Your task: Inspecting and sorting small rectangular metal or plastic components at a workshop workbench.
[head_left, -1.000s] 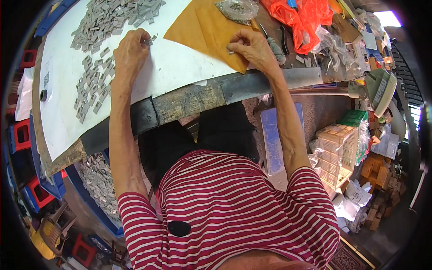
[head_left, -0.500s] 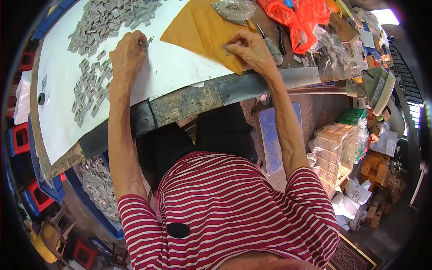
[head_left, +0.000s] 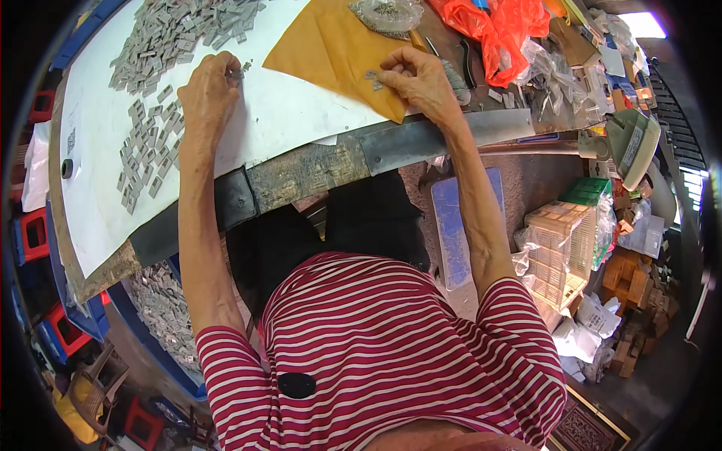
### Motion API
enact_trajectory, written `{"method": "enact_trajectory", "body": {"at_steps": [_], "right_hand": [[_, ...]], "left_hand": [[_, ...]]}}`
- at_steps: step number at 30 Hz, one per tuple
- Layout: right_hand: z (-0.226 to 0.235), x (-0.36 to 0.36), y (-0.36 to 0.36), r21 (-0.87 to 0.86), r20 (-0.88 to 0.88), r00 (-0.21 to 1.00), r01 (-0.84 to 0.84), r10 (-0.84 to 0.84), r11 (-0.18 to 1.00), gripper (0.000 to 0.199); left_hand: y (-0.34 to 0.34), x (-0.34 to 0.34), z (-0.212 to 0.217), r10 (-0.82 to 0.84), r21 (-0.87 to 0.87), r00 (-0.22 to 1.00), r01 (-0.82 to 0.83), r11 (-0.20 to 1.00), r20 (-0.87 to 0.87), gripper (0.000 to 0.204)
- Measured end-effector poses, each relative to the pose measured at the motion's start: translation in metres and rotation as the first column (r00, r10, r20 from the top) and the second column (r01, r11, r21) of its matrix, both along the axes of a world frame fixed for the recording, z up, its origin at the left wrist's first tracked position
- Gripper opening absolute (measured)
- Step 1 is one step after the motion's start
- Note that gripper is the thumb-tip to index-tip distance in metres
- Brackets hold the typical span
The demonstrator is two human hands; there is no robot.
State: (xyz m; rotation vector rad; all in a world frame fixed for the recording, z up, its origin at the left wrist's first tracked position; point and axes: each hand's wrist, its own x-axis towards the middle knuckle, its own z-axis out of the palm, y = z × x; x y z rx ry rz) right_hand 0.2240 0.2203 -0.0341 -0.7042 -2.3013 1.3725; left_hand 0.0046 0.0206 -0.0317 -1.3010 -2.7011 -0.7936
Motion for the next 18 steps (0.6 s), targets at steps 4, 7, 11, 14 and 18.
{"method": "enact_trajectory", "body": {"at_steps": [4,7,11,14,18], "right_hand": [[-0.002,0.006,-0.002,0.109,-0.005,1.000,0.008,-0.008,0.994,0.011],[0.001,0.008,-0.009,0.508,-0.067,0.997,-0.002,0.042,0.861,0.011],[0.010,0.009,-0.013,0.526,0.030,0.998,-0.064,0.056,0.848,0.011],[0.012,0.008,-0.010,0.523,0.065,0.993,-0.114,0.094,0.844,0.011],[0.011,0.006,-0.007,0.550,0.078,0.987,-0.160,0.141,0.819,0.011]], "left_hand": [[0.002,0.002,0.000,0.001,-0.005,1.000,-0.001,1.000,0.004,0.017],[0.001,0.002,0.000,0.014,-0.020,1.000,-0.015,1.000,-0.012,0.018],[-0.001,0.000,-0.002,0.004,-0.016,1.000,-0.005,1.000,-0.019,0.018],[0.000,0.001,-0.002,0.002,-0.018,1.000,-0.003,1.000,-0.019,0.018],[0.001,0.000,-0.002,-0.001,-0.026,1.000,0.001,1.000,-0.017,0.018]]}}
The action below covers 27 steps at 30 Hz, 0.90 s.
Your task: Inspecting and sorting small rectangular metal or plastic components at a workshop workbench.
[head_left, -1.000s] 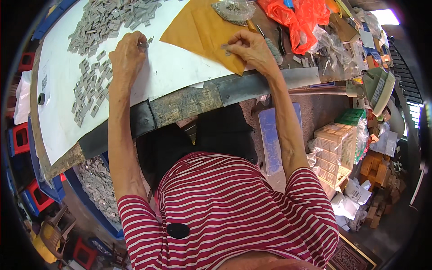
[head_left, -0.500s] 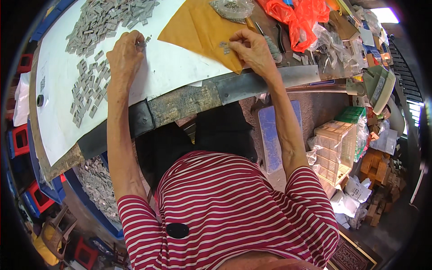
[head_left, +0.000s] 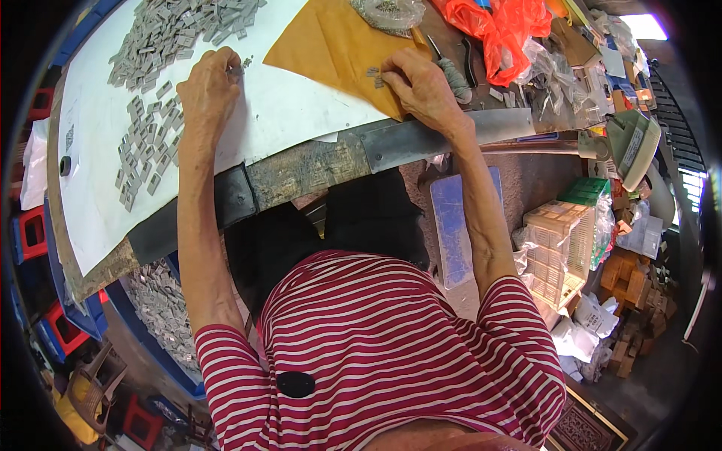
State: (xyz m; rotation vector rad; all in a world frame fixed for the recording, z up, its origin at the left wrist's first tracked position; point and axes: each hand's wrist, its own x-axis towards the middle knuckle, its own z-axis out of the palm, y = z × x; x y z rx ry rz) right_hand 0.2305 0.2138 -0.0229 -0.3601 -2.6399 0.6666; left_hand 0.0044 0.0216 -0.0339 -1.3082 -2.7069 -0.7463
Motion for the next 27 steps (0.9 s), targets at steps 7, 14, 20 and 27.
{"method": "enact_trajectory", "body": {"at_steps": [7,14,20,27], "right_hand": [[0.001,-0.002,0.004,0.044,0.010,0.998,-0.059,0.058,0.997,0.011],[0.000,-0.002,0.007,0.061,0.056,0.994,-0.094,0.090,0.994,0.011],[0.001,-0.001,0.006,0.062,0.014,0.996,-0.089,0.088,0.994,0.014],[-0.001,0.002,0.005,0.036,-0.013,0.998,-0.068,0.069,0.997,0.014]], "left_hand": [[0.000,0.000,0.001,0.010,-0.011,1.000,-0.010,1.000,-0.002,0.018],[0.000,0.001,0.000,0.008,0.015,1.000,-0.008,1.000,0.000,0.019],[0.000,0.002,0.001,-0.032,0.046,0.999,0.033,0.998,-0.031,0.019],[-0.005,0.020,0.017,-0.099,0.183,0.990,0.117,0.976,-0.102,0.018]]}}
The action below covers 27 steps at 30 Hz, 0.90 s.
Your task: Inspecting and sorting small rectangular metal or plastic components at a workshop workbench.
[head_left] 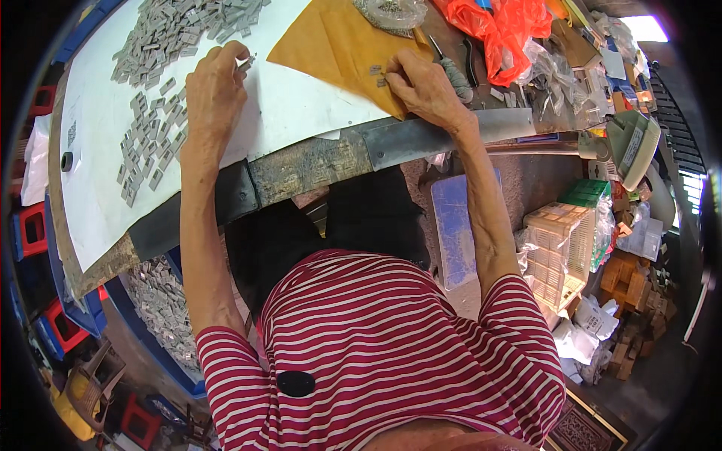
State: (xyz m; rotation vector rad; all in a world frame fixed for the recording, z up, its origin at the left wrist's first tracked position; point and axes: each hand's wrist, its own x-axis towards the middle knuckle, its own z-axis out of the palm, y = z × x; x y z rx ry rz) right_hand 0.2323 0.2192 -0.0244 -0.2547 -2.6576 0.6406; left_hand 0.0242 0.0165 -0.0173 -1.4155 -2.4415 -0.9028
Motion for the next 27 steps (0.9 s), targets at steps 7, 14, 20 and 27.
{"method": "enact_trajectory", "body": {"at_steps": [7,14,20,27], "right_hand": [[-0.004,0.004,0.007,-0.159,-0.046,0.998,0.027,-0.034,0.987,0.013],[0.001,0.000,-0.010,-0.708,-0.083,0.976,0.086,-0.203,0.701,0.008],[0.020,-0.007,-0.047,-0.926,-0.093,0.953,0.024,-0.288,0.377,0.015],[0.025,-0.013,-0.074,-0.980,-0.192,0.954,-0.174,-0.230,0.099,0.011]], "left_hand": [[-0.011,0.050,0.025,-0.190,0.287,0.898,0.075,0.955,0.396,0.011],[-0.007,0.091,0.025,-0.377,0.417,0.479,0.026,0.909,0.793,0.013],[-0.009,0.100,0.014,-0.446,0.483,0.242,-0.124,0.866,0.862,0.023],[-0.013,0.104,0.011,-0.396,0.447,0.274,-0.157,0.881,0.876,0.022]]}}
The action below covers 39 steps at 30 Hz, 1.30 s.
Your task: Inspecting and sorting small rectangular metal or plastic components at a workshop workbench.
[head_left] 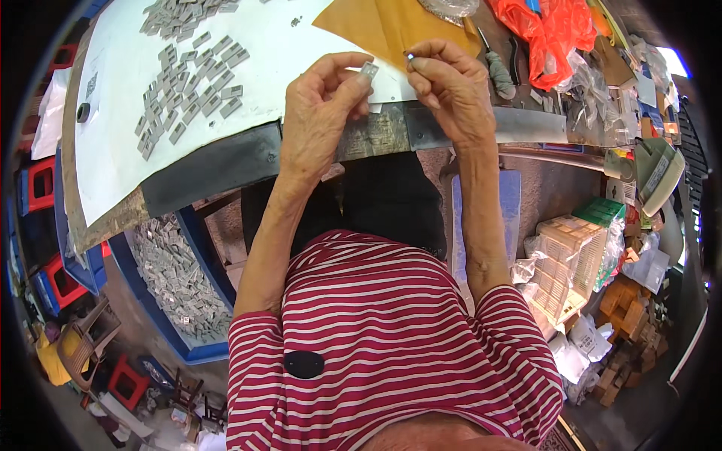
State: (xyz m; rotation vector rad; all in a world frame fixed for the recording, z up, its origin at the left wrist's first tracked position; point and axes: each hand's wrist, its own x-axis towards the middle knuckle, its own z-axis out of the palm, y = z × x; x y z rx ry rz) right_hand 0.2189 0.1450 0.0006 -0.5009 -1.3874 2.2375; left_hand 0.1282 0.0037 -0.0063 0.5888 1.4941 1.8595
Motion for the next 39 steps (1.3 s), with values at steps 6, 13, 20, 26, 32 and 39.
{"method": "enact_trajectory", "body": {"at_steps": [6,13,20,26,32,39], "right_hand": [[-0.004,-0.005,-0.015,0.036,0.035,0.994,-0.105,0.104,0.994,0.011],[-0.006,-0.010,-0.023,-0.016,0.006,0.992,-0.129,0.129,0.991,0.012],[-0.003,-0.019,-0.029,-0.032,-0.032,0.992,-0.126,0.125,0.992,0.012],[-0.004,-0.024,-0.032,-0.001,-0.051,0.994,-0.099,0.099,0.995,0.014],[-0.011,-0.024,-0.033,0.050,-0.052,0.995,-0.079,0.082,0.996,0.014],[-0.014,-0.020,-0.032,0.158,-0.004,1.000,-0.030,0.031,0.987,0.013]], "left_hand": [[-0.004,-0.002,-0.007,-0.012,0.001,1.000,0.012,1.000,0.003,0.022],[-0.008,-0.005,-0.007,0.028,0.017,1.000,-0.028,0.999,0.006,0.020],[-0.009,-0.010,-0.001,0.024,0.065,0.998,-0.027,0.997,0.049,0.013],[-0.010,-0.009,0.002,0.074,0.004,0.996,-0.074,0.997,-0.053,0.014],[-0.008,-0.002,-0.002,0.205,0.071,0.967,-0.196,0.978,-0.152,0.013],[-0.010,-0.004,-0.008,0.142,0.065,0.979,-0.134,0.989,-0.147,0.017]]}}
